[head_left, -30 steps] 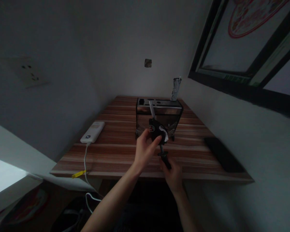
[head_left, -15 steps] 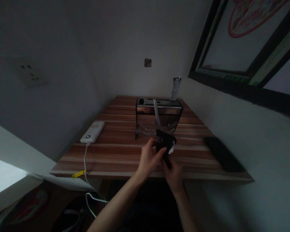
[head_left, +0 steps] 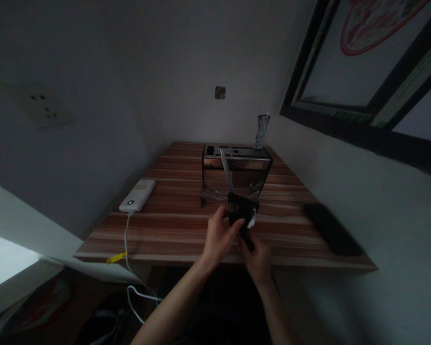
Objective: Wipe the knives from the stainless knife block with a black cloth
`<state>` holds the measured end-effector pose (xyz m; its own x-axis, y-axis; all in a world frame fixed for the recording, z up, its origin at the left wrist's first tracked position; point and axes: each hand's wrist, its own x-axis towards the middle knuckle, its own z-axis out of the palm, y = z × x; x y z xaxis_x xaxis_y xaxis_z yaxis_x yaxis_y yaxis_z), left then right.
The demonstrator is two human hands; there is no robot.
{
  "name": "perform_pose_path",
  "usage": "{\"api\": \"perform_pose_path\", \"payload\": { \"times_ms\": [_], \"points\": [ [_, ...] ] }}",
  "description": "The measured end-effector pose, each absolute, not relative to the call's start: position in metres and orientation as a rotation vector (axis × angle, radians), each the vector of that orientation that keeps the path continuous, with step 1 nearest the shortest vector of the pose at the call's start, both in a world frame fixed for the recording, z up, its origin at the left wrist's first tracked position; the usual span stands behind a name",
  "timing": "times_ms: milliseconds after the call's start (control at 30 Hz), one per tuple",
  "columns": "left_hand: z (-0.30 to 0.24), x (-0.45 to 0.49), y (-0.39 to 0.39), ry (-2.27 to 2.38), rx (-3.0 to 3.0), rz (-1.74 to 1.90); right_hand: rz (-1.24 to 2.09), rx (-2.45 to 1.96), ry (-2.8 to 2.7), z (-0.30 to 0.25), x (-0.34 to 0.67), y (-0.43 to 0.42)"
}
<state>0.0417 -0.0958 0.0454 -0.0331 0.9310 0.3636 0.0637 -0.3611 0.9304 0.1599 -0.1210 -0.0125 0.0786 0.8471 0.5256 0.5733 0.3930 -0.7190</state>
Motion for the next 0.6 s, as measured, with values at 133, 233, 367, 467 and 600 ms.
{"api": "perform_pose_path", "payload": {
  "times_ms": [133, 233, 367, 467, 600],
  "points": [
    [0.050, 0.039, -0.093, 1.093, 1.490, 1.507, 0.347, -1.266, -1.598, -0.013, 0.160, -0.121],
    [0.055, 0.037, -0.090, 1.072, 1.463, 1.531, 0.343, -1.255, -1.599, -0.013, 0.160, -0.121],
    [0.065, 0.032, -0.086, 1.036, 1.442, 1.579, 0.284, -1.245, -1.614, -0.011, 0.159, -0.121],
    [0.074, 0.027, -0.082, 0.984, 1.404, 1.616, 0.284, -1.221, -1.633, -0.011, 0.159, -0.121],
    [0.089, 0.020, -0.075, 0.967, 1.373, 1.672, 0.269, -1.217, -1.653, -0.011, 0.160, -0.121]
  ]
}}
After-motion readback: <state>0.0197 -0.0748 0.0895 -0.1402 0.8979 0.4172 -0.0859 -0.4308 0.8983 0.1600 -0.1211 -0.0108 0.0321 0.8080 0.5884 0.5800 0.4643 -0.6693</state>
